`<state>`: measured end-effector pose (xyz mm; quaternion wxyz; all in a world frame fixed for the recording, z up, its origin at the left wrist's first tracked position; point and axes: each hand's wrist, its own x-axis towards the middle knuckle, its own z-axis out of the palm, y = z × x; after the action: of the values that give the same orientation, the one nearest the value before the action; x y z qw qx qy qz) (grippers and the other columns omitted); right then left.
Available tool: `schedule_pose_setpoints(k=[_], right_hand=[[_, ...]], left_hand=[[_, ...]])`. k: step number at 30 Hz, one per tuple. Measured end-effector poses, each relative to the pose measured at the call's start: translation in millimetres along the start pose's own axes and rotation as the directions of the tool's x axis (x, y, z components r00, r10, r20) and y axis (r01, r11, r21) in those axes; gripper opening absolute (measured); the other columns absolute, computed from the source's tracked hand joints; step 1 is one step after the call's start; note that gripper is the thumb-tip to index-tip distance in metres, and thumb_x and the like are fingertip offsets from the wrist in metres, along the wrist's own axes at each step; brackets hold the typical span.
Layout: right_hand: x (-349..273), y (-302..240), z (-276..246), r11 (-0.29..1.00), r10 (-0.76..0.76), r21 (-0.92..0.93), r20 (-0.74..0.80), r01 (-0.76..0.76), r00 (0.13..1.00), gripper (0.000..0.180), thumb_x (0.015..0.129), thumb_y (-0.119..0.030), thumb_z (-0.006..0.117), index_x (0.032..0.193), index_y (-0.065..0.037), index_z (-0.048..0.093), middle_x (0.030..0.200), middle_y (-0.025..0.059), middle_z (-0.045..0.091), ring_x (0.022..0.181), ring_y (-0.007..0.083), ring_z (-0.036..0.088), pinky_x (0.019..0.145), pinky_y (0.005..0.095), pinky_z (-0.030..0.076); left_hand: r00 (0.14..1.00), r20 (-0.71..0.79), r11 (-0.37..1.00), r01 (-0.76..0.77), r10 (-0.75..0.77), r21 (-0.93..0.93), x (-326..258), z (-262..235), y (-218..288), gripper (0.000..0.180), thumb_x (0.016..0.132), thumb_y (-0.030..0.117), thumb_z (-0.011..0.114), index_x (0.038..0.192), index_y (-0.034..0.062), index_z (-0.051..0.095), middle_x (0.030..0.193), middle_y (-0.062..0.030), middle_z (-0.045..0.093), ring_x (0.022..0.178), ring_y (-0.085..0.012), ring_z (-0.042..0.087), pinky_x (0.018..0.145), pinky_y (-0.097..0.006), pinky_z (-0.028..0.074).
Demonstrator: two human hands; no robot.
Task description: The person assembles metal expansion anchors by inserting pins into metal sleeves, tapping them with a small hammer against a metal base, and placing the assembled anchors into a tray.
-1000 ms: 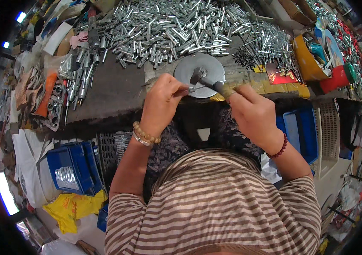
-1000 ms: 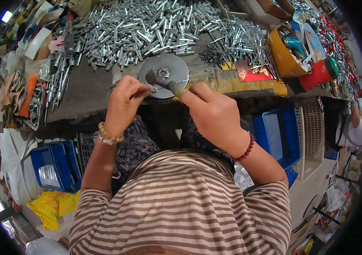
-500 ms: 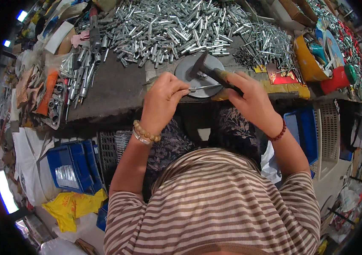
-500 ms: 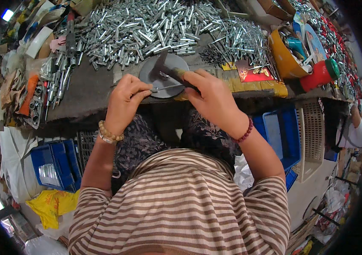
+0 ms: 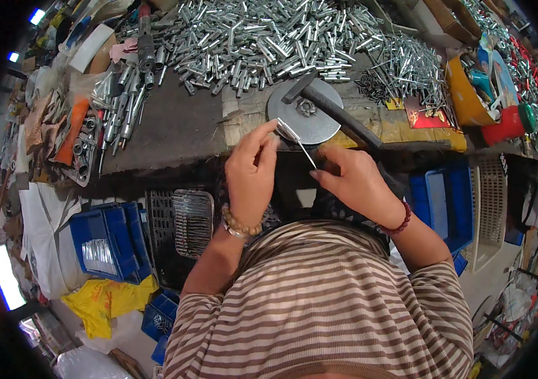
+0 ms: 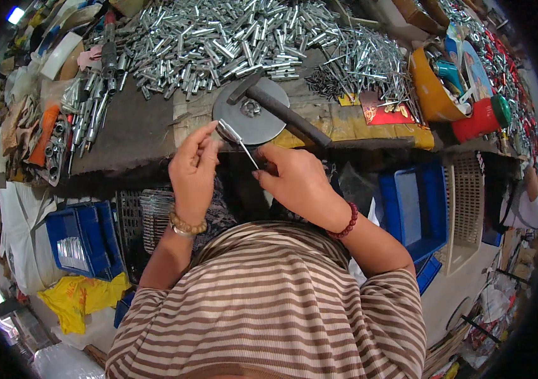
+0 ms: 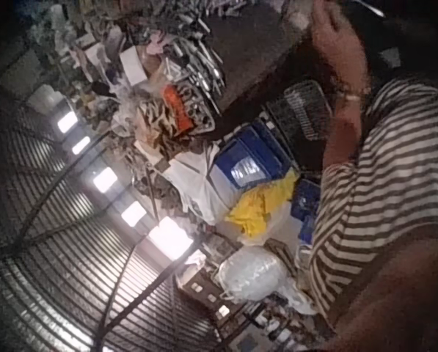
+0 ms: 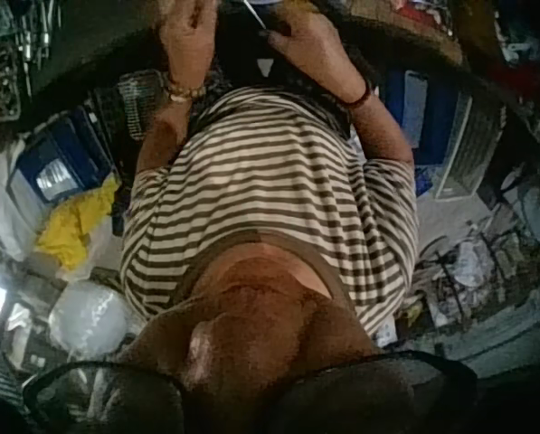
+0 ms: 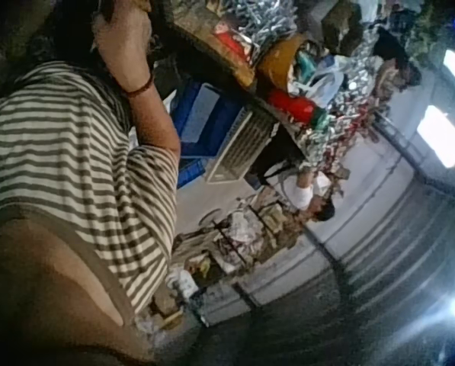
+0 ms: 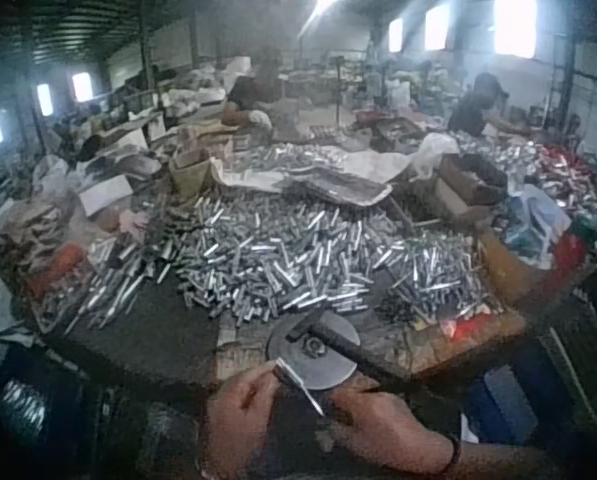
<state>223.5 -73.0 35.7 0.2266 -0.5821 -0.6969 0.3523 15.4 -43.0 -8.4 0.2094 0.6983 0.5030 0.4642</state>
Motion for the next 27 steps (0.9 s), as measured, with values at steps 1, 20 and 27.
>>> schedule_pose_setpoints(k=[1, 20, 27], right_hand=[[-0.6, 1.7, 2.0, 1.0, -0.001, 0.001, 0.004, 0.001, 1.0, 0.022, 0.089, -0.013, 0.077, 0.104, -0.001, 0.066, 0.079, 0.0106, 0.069, 0.067, 0.0238, 0.068, 0.064, 0.0354, 0.053], [11.0, 5.8, 27.3, 0.849, 0.065, 0.528, -0.113, 0.005, 0.991, 0.038, 0.098, -0.009, 0.071, 0.133, 0.001, 0.062, 0.1, 0.0028, 0.069, 0.083, 0.0086, 0.062, 0.073, 0.0248, 0.051], [24.3, 18.3, 18.6, 0.907, 0.087, 0.421, -0.118, -0.029, 0.989, 0.04, 0.101, -0.009, 0.067, 0.138, 0.002, 0.061, 0.104, 0.004, 0.069, 0.086, 0.0067, 0.062, 0.073, 0.023, 0.052]], left_hand=[[0.974, 0.075, 0.943, 0.225, -0.213, -0.245, -6.9, 2.4, 4.7, 0.033, 0.102, 0.008, 0.066, 0.135, 0.0058, 0.066, 0.101, -0.0066, 0.073, 0.074, -0.0083, 0.062, 0.061, -0.023, 0.051], [0.708, -0.024, 0.517, 0.491, -0.705, -0.702, -56.1, -67.4, -33.0, 0.053, 0.095, 0.004, 0.07, 0.142, 0.0034, 0.044, 0.093, -0.0067, 0.07, 0.061, -0.005, 0.048, 0.051, -0.019, 0.035], [0.196, -0.281, 0.342, 0.574, -0.939, -0.744, -205.3, -101.3, -224.6, 0.049, 0.089, -0.003, 0.073, 0.13, 0.0114, 0.051, 0.087, -0.0087, 0.066, 0.06, -0.0132, 0.055, 0.049, -0.027, 0.042]])
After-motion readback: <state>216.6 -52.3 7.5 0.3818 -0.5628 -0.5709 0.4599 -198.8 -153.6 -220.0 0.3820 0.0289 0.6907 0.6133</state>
